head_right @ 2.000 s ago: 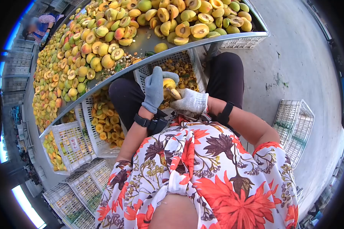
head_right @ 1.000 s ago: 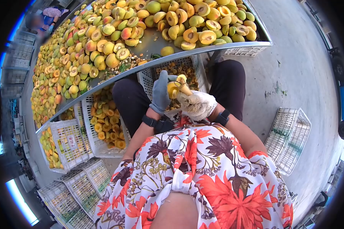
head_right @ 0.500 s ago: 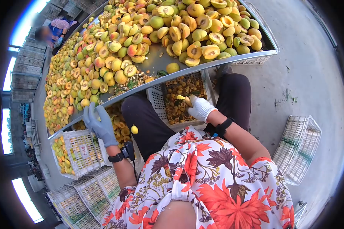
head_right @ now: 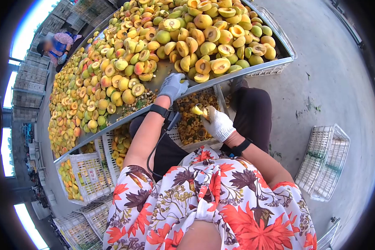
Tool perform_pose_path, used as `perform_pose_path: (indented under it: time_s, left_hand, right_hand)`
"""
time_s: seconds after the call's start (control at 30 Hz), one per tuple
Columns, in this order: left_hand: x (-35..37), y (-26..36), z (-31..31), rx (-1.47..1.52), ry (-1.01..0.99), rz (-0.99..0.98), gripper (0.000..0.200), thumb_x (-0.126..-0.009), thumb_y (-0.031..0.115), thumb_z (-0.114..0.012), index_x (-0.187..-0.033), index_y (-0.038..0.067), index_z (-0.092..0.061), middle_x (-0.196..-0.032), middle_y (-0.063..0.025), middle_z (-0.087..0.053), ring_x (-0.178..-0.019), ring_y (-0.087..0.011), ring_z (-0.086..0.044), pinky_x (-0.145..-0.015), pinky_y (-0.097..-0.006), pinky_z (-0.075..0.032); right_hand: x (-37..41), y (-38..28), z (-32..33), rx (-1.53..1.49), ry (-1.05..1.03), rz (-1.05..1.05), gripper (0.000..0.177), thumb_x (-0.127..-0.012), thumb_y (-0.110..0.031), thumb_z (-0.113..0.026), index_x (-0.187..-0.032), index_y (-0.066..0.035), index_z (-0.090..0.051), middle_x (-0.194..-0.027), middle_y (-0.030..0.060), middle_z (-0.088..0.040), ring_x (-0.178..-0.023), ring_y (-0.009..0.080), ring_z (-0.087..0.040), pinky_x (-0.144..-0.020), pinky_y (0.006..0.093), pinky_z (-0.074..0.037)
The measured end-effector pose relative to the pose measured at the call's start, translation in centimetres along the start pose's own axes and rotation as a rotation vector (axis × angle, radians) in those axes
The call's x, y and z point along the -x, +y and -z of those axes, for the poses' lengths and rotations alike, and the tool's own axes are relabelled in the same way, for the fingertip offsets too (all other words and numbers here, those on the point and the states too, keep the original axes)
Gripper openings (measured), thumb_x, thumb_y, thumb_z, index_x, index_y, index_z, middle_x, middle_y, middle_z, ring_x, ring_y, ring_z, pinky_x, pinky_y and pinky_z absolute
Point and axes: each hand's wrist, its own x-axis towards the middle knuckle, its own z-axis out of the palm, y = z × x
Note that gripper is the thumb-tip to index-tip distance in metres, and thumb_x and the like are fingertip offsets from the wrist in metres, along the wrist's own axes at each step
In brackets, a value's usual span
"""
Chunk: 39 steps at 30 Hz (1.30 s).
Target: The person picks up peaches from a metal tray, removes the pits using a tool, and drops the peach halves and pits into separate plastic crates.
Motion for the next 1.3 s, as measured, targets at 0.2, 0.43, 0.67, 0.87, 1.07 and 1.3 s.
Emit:
perform_pose_path:
  time_s: [0.2,0.43,0.67,0.87,1.07,1.3]
  left_hand:
    - [0.2,-5.4,-0.6,0.290,0.250,0.059,0.041,-0.082,0.033,-0.069,-0.109,0.002,-0.071,-0.103,-0.0208,-0.069,-0.092,-0.0344,-0.068,-0.085,-0.0395,-0.054]
    - [1.7,-5.4,0.6,0.215,0.270,0.053,0.044,-0.082,0.036,-0.069,-0.116,0.008,-0.070,-0.112,-0.0197,-0.066,-0.102,-0.0336,-0.065,-0.092,-0.0414,-0.052]
    - [2.4,-4.9,2.1,0.383,0.138,-0.053,0.044,-0.089,0.033,-0.062,-0.123,0.005,-0.064,-0.122,-0.0157,-0.060,-0.108,-0.0332,-0.061,-0.094,-0.0371,-0.051]
    - [9.1,-3.2,2.0,1.562,0.013,-0.296,0.034,-0.106,0.026,-0.039,-0.124,0.001,-0.055,-0.110,-0.0126,-0.064,-0.097,-0.0246,-0.066,-0.086,-0.0365,-0.057]
    - [11.8,-2.9,-1.3,1.616,0.043,-0.138,0.040,-0.106,0.028,-0.034,-0.115,-0.003,-0.058,-0.104,-0.0142,-0.068,-0.095,-0.0232,-0.067,-0.088,-0.0359,-0.055]
    - [14.2,-0.3,-1.2,1.265,0.212,-0.220,0.058,-0.108,0.040,-0.027,-0.099,0.000,-0.067,-0.094,-0.0078,-0.070,-0.087,-0.0148,-0.065,-0.084,-0.0279,-0.052]
  right_hand:
    - [-1.0,0.8,-0.5,0.363,-0.473,-0.009,0.037,-0.083,-0.023,-0.062,-0.111,0.001,-0.064,-0.103,0.0270,-0.068,-0.099,0.0406,-0.066,-0.084,0.0456,-0.054]
    - [0.3,-0.6,-0.8,0.179,-0.281,0.040,0.036,-0.082,-0.024,-0.060,-0.105,0.003,-0.058,-0.093,0.0286,-0.067,-0.091,0.0442,-0.066,-0.080,0.0490,-0.052]
    - [0.7,-0.3,-0.7,0.103,-0.127,0.045,0.033,-0.085,-0.029,-0.063,-0.100,0.000,-0.057,-0.084,0.0281,-0.066,-0.085,0.0460,-0.064,-0.074,0.0503,-0.051]
    - [0.2,-2.2,2.1,0.045,-0.005,0.134,0.032,-0.087,-0.031,-0.066,-0.095,-0.002,-0.055,-0.073,0.0265,-0.063,-0.074,0.0460,-0.064,-0.063,0.0502,-0.050]
    - [-0.4,-6.5,2.0,0.237,-0.054,0.289,0.030,-0.089,-0.029,-0.064,-0.098,-0.002,-0.055,-0.074,0.0247,-0.065,-0.073,0.0435,-0.065,-0.063,0.0505,-0.052]
    - [-0.4,-6.9,1.8,0.356,-0.174,0.315,0.033,-0.086,-0.028,-0.065,-0.104,-0.002,-0.055,-0.079,0.0231,-0.067,-0.077,0.0418,-0.066,-0.066,0.0489,-0.053]
